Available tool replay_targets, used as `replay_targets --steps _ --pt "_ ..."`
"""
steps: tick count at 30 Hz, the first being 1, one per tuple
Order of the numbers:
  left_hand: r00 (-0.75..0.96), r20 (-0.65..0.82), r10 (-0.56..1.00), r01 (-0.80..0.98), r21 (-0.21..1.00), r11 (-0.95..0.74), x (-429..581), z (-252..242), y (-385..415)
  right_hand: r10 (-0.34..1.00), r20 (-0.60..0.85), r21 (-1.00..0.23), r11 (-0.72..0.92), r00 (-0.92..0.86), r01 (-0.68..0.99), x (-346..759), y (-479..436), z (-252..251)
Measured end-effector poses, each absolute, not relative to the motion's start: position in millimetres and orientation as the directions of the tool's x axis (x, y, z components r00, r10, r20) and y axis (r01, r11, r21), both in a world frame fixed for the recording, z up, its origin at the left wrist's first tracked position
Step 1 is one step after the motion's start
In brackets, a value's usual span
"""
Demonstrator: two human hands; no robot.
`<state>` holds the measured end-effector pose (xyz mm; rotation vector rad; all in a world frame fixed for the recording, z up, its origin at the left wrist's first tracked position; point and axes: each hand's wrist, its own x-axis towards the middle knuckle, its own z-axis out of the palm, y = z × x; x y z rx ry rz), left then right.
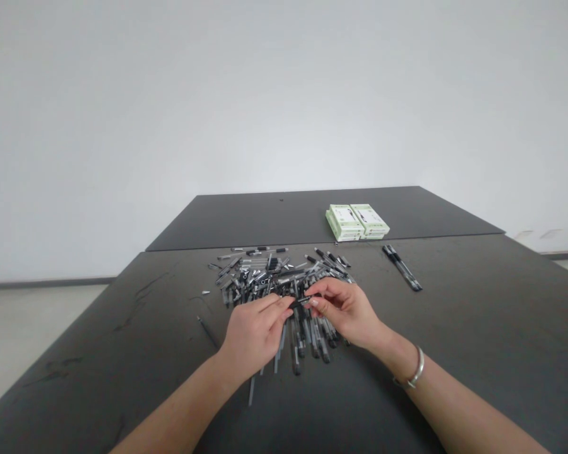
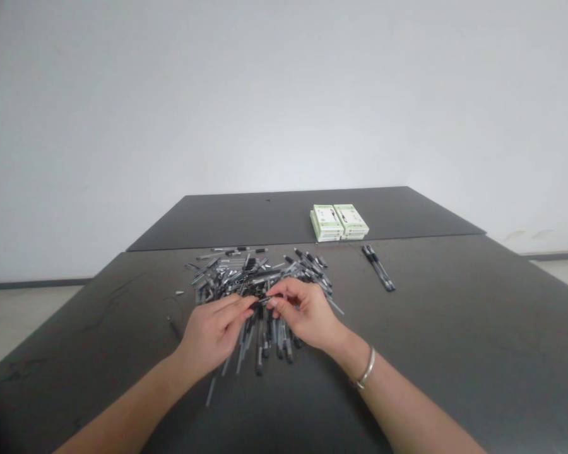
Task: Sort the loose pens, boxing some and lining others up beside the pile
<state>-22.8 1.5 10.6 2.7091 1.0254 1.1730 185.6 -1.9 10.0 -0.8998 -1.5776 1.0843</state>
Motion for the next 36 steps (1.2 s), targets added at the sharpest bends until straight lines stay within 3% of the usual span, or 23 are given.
replay_targets --steps 5,8,12,14,16,24,30,33,36 --pt "0.506 0.606 0.614 0.562 0.309 -0.767 -23.1 9.9 1.1 0.924 0.297 -0.95 0.31 -0.239 0.018 184.7 -1.2 12.3" --pt "0.487 0.551 0.678 0.543 0.417 -0.729 -21.9 11.5 1.7 0.943 0.255 -0.967 0.248 -0.212 -0.062 182.6 0.3 15.4" --pt "0.418 0.436 0.797 0.389 0.707 -0.59 -18.9 12.2 4.0 0.958 0.189 -0.969 0.147 -0.217 -0.199 177.7 2.1 17.5" --pt "0.393 0.311 0.865 0.229 0.878 -0.42 -17.3 12.3 4.6 0.958 0.152 -0.975 0.105 -0.243 -0.195 174.0 1.3 16.7" --pt "0.372 0.193 0.908 0.089 0.966 -0.242 -15.7 13.1 4.4 0.952 0.094 -0.989 0.056 -0.29 -0.134 169.6 -0.5 15.0" --pt "0.294 0.035 0.955 -0.181 0.983 0.019 -9.5 14.7 0.5 0.925 -0.029 -0.999 -0.018 -0.379 0.03 162.1 -6.2 11.8" --pt "0.363 -0.006 0.932 -0.259 0.96 0.107 -5.9 8.5 -1.0 0.854 0.027 -0.994 0.079 -0.519 0.078 162.5 -11.3 16.9" --pt "0.349 -0.013 0.937 -0.219 0.971 0.095 -6.7 6.3 0.8 0.871 0.052 -0.993 0.095 -0.488 0.064 167.3 -8.8 19.7" --pt "0.275 -0.012 0.961 -0.203 0.977 0.071 -7.7 5.4 4.3 0.942 0.054 -0.987 0.1 -0.331 0.124 185.0 1.9 22.9"
